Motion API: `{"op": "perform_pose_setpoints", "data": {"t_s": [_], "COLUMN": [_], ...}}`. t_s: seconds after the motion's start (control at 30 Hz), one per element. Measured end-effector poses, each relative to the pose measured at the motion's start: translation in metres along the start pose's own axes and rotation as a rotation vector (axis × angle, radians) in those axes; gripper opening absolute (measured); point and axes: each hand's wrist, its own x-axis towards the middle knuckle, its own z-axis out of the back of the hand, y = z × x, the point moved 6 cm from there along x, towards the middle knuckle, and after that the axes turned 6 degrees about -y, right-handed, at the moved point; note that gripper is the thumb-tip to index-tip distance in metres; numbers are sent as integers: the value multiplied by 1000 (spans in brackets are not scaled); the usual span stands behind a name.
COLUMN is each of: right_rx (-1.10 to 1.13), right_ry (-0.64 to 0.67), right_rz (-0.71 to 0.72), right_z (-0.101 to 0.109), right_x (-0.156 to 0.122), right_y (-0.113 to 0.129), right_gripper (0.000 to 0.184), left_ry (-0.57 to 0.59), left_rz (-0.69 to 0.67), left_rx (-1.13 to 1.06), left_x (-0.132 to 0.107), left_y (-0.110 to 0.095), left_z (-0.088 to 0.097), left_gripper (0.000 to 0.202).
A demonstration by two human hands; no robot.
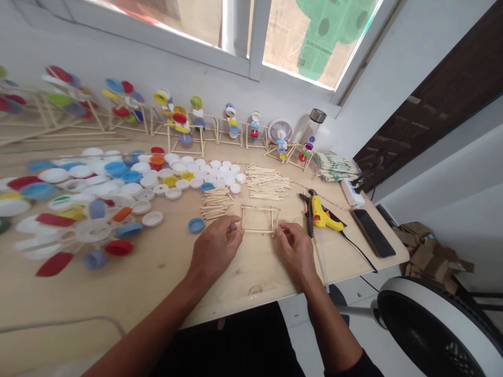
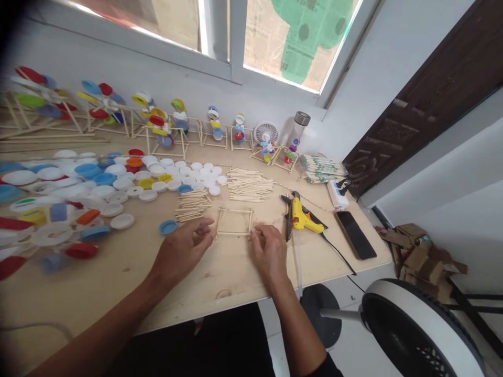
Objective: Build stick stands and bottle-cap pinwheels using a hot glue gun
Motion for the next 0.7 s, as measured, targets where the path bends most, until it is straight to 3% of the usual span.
{"op": "perform_pose_setpoints", "data": {"t_s": [0.13,0.3,0.5,0.7], "right_rx": [-60,-145,-179,-239], "right_ry": [-47,-41,-100,-148], "right_rz": [109,238,233,200], "right_z": [7,1,-1,-4], "right_x": [-20,-43,-41,-39], "right_y": [10,25,32,27], "right_gripper": [22,25,27,34], "left_ry": [-26,-29,-49,-49], "left_rz": [-30,-76,-156,-316], "left_rx": [16,43,124,418], "left_x": [-25,-49,-42,-35], "left_y": [2,6,2,-8], "left_z": [17,27,20,7], "left_gripper": [26,22,23,29]}}
